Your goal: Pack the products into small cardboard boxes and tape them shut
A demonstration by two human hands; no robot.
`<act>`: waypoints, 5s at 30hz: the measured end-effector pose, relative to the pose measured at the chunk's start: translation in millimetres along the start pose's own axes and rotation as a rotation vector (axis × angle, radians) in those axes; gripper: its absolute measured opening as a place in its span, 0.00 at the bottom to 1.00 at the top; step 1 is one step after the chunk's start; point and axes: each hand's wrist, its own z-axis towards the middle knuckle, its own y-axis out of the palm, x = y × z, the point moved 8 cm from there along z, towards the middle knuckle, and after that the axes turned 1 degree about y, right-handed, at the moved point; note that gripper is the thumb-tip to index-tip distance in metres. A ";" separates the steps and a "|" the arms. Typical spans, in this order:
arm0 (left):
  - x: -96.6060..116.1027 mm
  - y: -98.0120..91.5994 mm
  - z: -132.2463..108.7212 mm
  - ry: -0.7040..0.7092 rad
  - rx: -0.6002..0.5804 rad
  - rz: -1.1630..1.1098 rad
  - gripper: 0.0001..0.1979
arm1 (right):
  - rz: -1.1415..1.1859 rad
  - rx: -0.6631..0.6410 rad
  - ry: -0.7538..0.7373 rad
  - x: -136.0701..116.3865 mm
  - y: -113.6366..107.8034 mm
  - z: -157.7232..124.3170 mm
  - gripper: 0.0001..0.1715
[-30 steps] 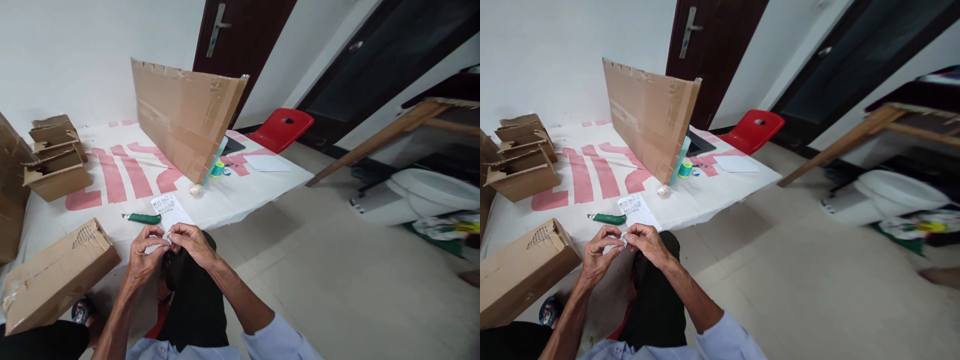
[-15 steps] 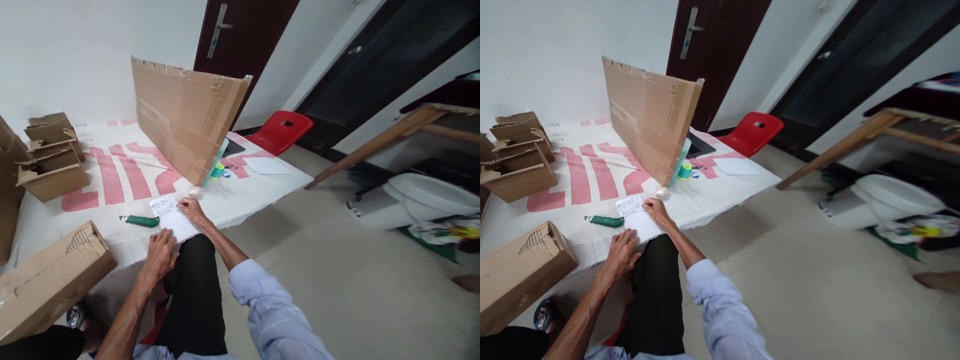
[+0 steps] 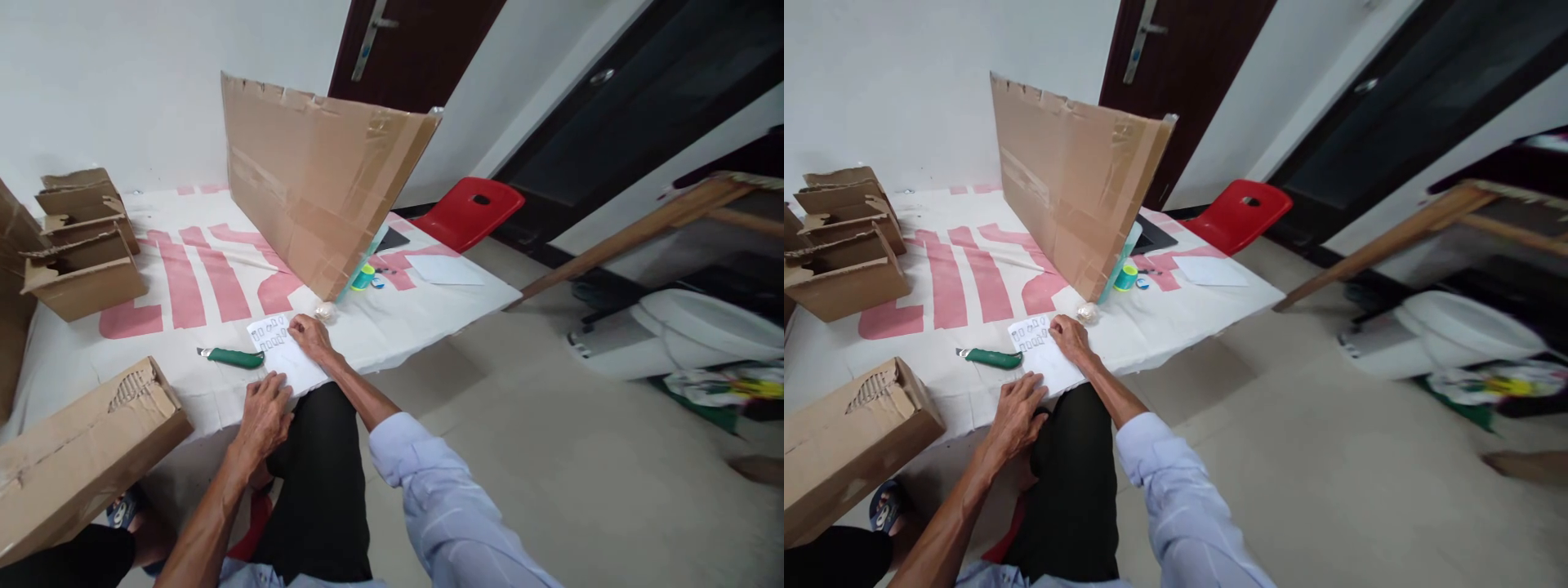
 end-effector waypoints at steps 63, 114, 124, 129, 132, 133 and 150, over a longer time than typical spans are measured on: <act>-108.7 -199.3 -325.1 -0.579 0.858 -0.625 0.51 | 0.449 -0.315 -0.493 -254.5 82.0 -144.6 0.26; -79.6 -209.8 -293.4 -0.459 0.674 -0.626 0.24 | 0.530 -0.195 -0.282 -218.8 53.9 -167.4 0.14; -88.3 -208.2 -292.7 -0.468 0.637 -0.594 0.22 | 0.541 -0.214 -0.313 -207.9 55.2 -148.5 0.19; -87.4 -206.2 -290.4 -0.437 0.679 -0.622 0.24 | 0.063 -0.182 -0.423 -177.5 70.7 -103.5 0.14; -88.3 -202.2 -290.5 -0.449 0.693 -0.644 0.26 | -0.429 -0.309 -0.382 -154.4 101.1 -92.3 0.08; -88.5 -201.3 -290.7 -0.458 0.694 -0.647 0.27 | -0.543 -0.351 -0.366 -148.8 109.0 -92.3 0.08; -83.9 -197.7 -287.1 -0.467 0.675 -0.630 0.30 | 0.206 -0.710 -0.836 -368.4 39.0 -153.6 0.16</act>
